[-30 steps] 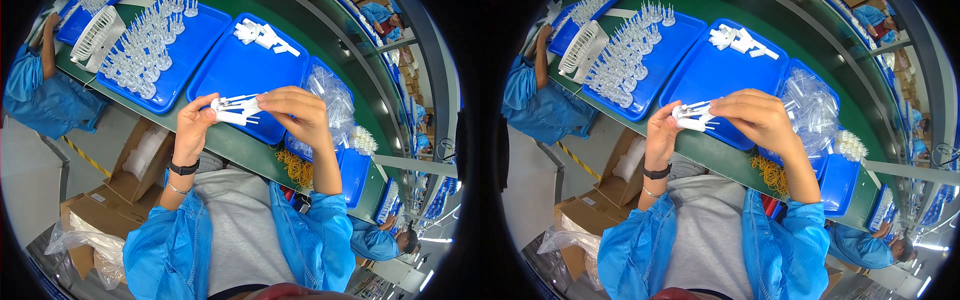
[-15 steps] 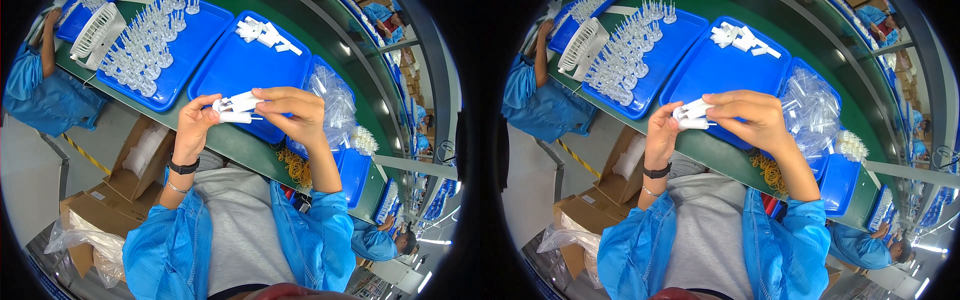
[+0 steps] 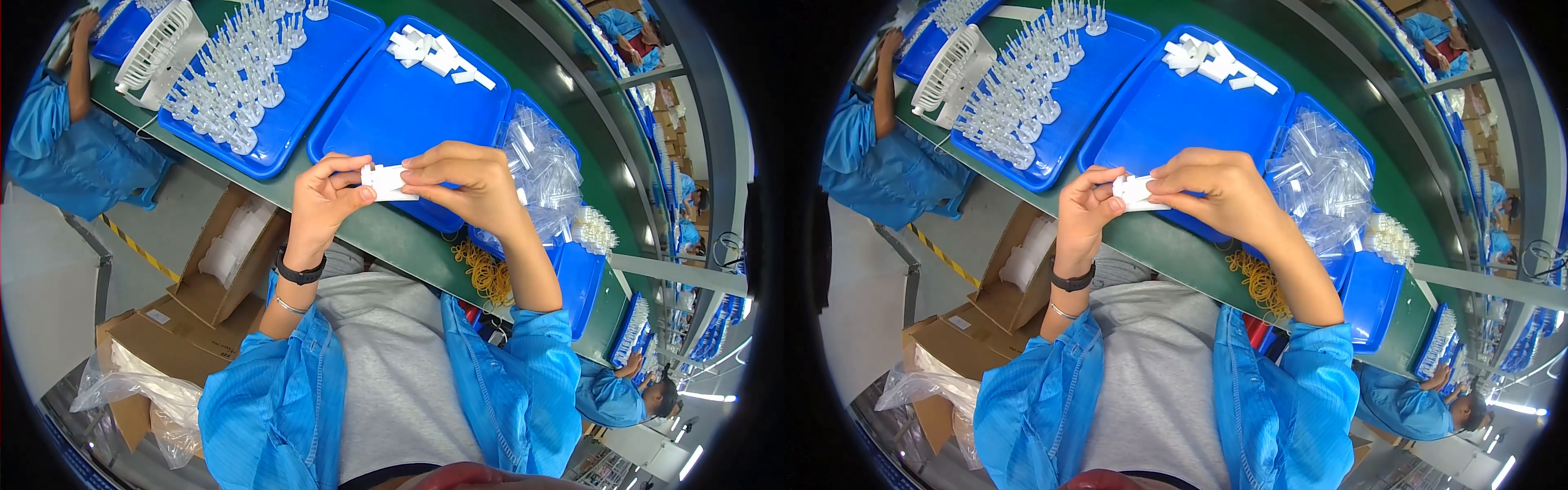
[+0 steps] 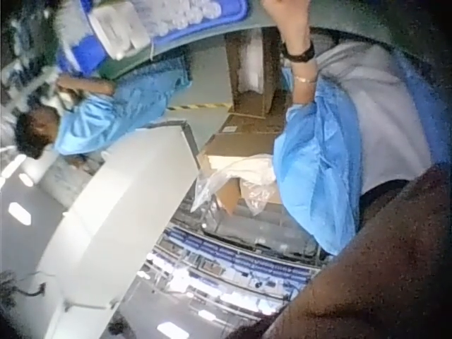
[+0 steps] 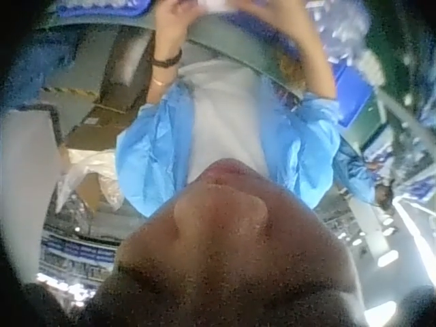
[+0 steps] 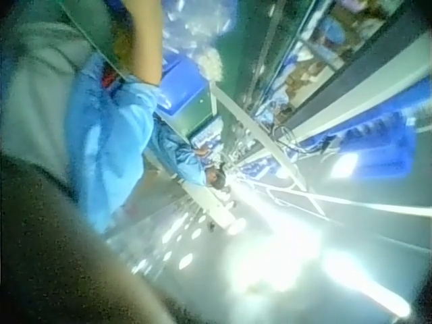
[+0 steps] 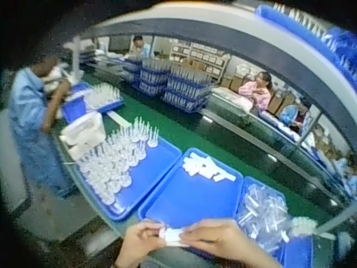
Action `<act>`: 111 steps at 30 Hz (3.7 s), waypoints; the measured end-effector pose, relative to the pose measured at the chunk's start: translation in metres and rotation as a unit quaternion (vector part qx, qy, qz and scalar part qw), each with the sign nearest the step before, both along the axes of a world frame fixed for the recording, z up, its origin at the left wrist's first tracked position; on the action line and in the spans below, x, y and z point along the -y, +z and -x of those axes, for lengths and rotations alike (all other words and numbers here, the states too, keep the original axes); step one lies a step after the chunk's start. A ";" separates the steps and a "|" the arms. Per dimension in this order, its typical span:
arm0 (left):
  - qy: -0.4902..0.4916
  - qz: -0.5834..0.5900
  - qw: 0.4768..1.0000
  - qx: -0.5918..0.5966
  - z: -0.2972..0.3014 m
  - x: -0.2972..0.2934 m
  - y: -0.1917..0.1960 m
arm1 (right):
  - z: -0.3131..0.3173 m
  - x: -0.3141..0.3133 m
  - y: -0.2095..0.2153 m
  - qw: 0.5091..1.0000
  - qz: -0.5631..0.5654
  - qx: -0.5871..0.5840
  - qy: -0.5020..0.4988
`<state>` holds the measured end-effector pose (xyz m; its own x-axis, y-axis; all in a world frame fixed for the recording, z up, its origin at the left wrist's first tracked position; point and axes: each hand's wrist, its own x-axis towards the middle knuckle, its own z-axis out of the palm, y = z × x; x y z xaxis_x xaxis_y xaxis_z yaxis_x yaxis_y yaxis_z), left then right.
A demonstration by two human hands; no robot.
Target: The person assembles plastic tubes into white plastic holders by hand, then secures them with rubber bands.
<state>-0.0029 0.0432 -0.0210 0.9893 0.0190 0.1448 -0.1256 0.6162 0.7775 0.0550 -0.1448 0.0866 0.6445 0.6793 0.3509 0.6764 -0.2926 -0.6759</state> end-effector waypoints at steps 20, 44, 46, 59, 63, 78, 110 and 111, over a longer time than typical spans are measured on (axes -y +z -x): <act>-0.119 0.006 0.992 -0.052 0.000 -0.004 0.005 | -0.114 0.051 -0.041 0.925 0.242 0.204 -0.211; -0.028 0.091 0.993 -0.066 -0.002 -0.004 0.000 | -0.035 0.028 0.007 0.991 0.038 -0.026 -0.129; -0.021 0.082 0.994 -0.069 -0.002 -0.004 0.000 | -0.027 0.026 0.010 0.991 0.033 -0.029 -0.124; 0.014 0.042 0.998 -0.040 -0.001 -0.006 0.000 | -0.008 0.024 0.025 0.970 0.136 0.179 -0.091; 0.007 0.021 1.000 -0.021 0.000 -0.005 0.003 | -0.007 0.022 0.025 0.973 0.136 0.168 -0.081; 0.005 -0.043 0.999 -0.003 0.001 0.000 0.007 | 0.010 0.001 0.024 0.976 0.116 0.174 -0.059; -0.095 0.007 0.995 -0.037 0.005 -0.002 0.008 | -0.148 0.025 -0.092 0.911 0.254 0.150 -0.290; -0.092 0.034 0.994 -0.051 0.004 -0.003 0.008 | -0.148 0.024 -0.091 0.913 0.238 0.157 -0.290</act>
